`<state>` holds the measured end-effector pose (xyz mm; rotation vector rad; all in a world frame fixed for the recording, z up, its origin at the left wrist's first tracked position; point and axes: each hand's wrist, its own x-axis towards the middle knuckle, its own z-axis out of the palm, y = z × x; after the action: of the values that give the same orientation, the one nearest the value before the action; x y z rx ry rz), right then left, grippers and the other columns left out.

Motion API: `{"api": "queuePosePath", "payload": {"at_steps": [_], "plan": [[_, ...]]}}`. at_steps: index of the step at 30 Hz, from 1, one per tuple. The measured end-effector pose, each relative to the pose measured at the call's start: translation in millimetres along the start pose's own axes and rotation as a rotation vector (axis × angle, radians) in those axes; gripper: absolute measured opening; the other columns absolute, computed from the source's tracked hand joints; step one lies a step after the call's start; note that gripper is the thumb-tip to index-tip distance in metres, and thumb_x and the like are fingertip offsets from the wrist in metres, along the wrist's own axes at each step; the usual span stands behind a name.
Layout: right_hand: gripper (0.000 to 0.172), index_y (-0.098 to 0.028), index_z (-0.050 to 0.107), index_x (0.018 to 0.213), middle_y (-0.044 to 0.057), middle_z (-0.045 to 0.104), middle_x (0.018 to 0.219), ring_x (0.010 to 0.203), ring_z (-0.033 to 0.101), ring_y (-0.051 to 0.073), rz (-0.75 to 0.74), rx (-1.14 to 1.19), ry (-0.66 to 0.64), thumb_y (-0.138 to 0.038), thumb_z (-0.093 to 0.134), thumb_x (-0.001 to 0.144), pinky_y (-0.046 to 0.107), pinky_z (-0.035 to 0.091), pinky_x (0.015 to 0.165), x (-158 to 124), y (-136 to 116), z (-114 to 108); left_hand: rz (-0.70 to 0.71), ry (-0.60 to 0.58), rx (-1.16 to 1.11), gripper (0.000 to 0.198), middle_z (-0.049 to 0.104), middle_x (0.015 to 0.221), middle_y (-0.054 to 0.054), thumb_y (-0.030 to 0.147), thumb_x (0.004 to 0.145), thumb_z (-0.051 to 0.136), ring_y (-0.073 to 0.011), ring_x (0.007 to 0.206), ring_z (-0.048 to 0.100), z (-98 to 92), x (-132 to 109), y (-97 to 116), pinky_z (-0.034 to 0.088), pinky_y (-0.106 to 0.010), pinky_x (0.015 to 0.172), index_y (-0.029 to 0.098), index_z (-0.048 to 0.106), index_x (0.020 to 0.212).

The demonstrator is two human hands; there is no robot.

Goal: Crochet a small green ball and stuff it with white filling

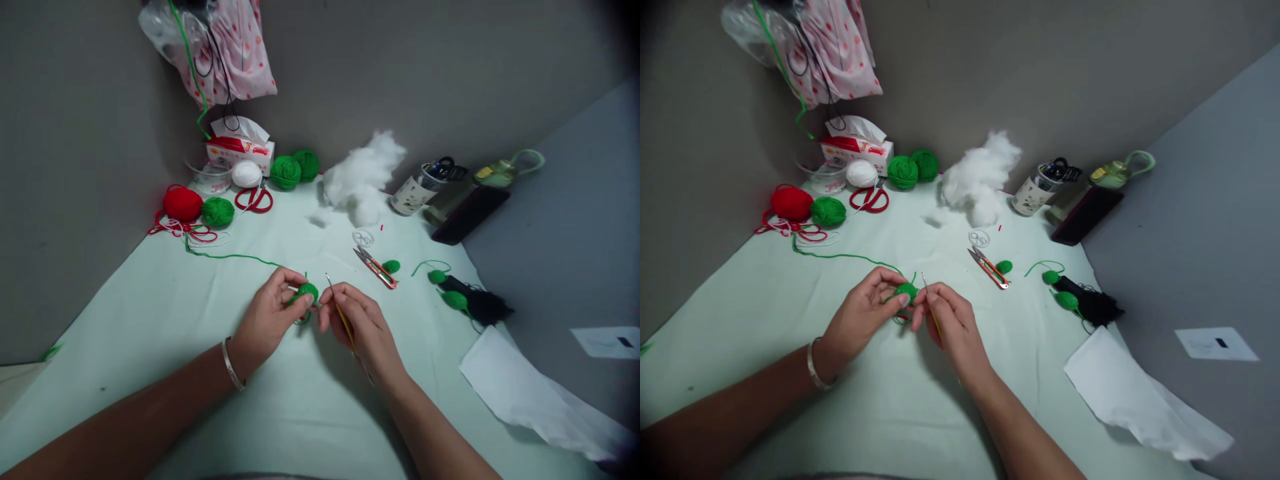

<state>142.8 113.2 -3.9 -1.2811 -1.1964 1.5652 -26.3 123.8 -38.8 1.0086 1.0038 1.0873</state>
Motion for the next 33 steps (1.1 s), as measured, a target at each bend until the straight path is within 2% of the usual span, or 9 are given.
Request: {"api": "queuePosePath", "payload": {"at_steps": [4, 7, 10, 17, 22, 26, 30, 33], "plan": [[0.026, -0.017, 0.068, 0.094, -0.008, 0.052, 0.047, 0.041, 0.028, 0.007, 0.120, 0.023, -0.160, -0.041, 0.060, 0.098, 0.021, 0.019, 0.042, -3.8, -4.8, -2.0, 0.068, 0.057, 0.039, 0.021, 0.064, 0.078, 0.003, 0.023, 0.085, 0.073, -0.0144, 0.070, 0.064, -2.2, -0.2, 0.6, 0.052, -0.029, 0.067, 0.022, 0.056, 0.098], [0.026, -0.017, 0.069, 0.093, -0.008, 0.053, 0.046, 0.037, 0.025, 0.005, 0.193, 0.074, -0.267, -0.041, 0.061, 0.097, 0.021, 0.016, 0.040, -4.4, -7.8, -1.4, 0.112, 0.076, 0.070, 0.022, 0.064, 0.079, 0.003, 0.020, 0.082, 0.073, -0.0148, 0.075, 0.065, -1.6, -1.4, 0.9, 0.053, -0.029, 0.072, 0.022, 0.057, 0.098], [0.024, -0.016, 0.069, 0.089, -0.008, 0.055, 0.046, 0.035, 0.024, 0.004, 0.239, 0.146, -0.318, -0.038, 0.062, 0.097, 0.020, 0.015, 0.040, -2.9, -7.7, -2.6, 0.129, 0.067, 0.093, 0.022, 0.066, 0.080, 0.001, 0.021, 0.082, 0.073, -0.0158, 0.076, 0.067, -1.0, -2.5, 0.6, 0.054, -0.031, 0.075, 0.021, 0.057, 0.098], [0.023, -0.016, 0.071, 0.089, -0.009, 0.049, 0.044, 0.036, 0.019, 0.003, 0.288, 0.290, -0.325, -0.036, 0.063, 0.097, 0.018, 0.022, 0.040, -0.5, -3.3, -8.5, 0.147, 0.063, 0.131, 0.021, 0.067, 0.083, 0.001, 0.022, 0.084, 0.071, -0.0160, 0.077, 0.068, -1.6, -3.8, 0.1, 0.054, -0.031, 0.074, 0.021, 0.057, 0.099], [0.021, -0.015, 0.070, 0.086, -0.012, 0.041, 0.039, 0.034, 0.014, 0.004, 0.325, 0.390, -0.368, -0.035, 0.068, 0.092, 0.018, 0.020, 0.036, 3.8, -4.2, -9.1, 0.158, 0.062, 0.148, 0.022, 0.066, 0.085, 0.000, 0.023, 0.085, 0.072, -0.0165, 0.080, 0.069, -3.0, -3.5, -1.7, 0.054, -0.031, 0.074, 0.022, 0.057, 0.102], [0.020, -0.016, 0.069, 0.085, -0.012, 0.038, 0.038, 0.035, 0.014, 0.005, 0.326, 0.390, -0.341, -0.035, 0.069, 0.090, 0.019, 0.018, 0.036, 7.1, -2.4, -11.1, 0.162, 0.052, 0.156, 0.022, 0.066, 0.087, 0.000, 0.023, 0.086, 0.072, -0.0166, 0.080, 0.068, -3.9, -1.8, -5.1, 0.054, -0.030, 0.072, 0.022, 0.056, 0.101], [0.021, -0.018, 0.066, 0.085, -0.011, 0.039, 0.041, 0.037, 0.016, 0.006, 0.263, 0.223, -0.267, -0.037, 0.063, 0.094, 0.021, 0.018, 0.040, 2.0, -4.1, -6.9, 0.163, 0.036, 0.158, 0.020, 0.062, 0.083, 0.002, 0.021, 0.085, 0.072, -0.0147, 0.075, 0.065, -2.5, -0.6, -5.0, 0.053, -0.029, 0.070, 0.023, 0.055, 0.096], [0.028, -0.020, 0.059, 0.082, -0.008, 0.046, 0.052, 0.047, 0.029, 0.008, 0.078, -0.100, -0.157, -0.040, 0.056, 0.100, 0.023, 0.022, 0.046, -8.8, -7.5, 1.0, 0.155, -0.001, 0.138, 0.015, 0.061, 0.078, 0.004, 0.020, 0.088, 0.067, -0.0132, 0.069, 0.065, 0.3, -0.4, -2.1, 0.054, -0.027, 0.067, 0.023, 0.053, 0.092]]}}
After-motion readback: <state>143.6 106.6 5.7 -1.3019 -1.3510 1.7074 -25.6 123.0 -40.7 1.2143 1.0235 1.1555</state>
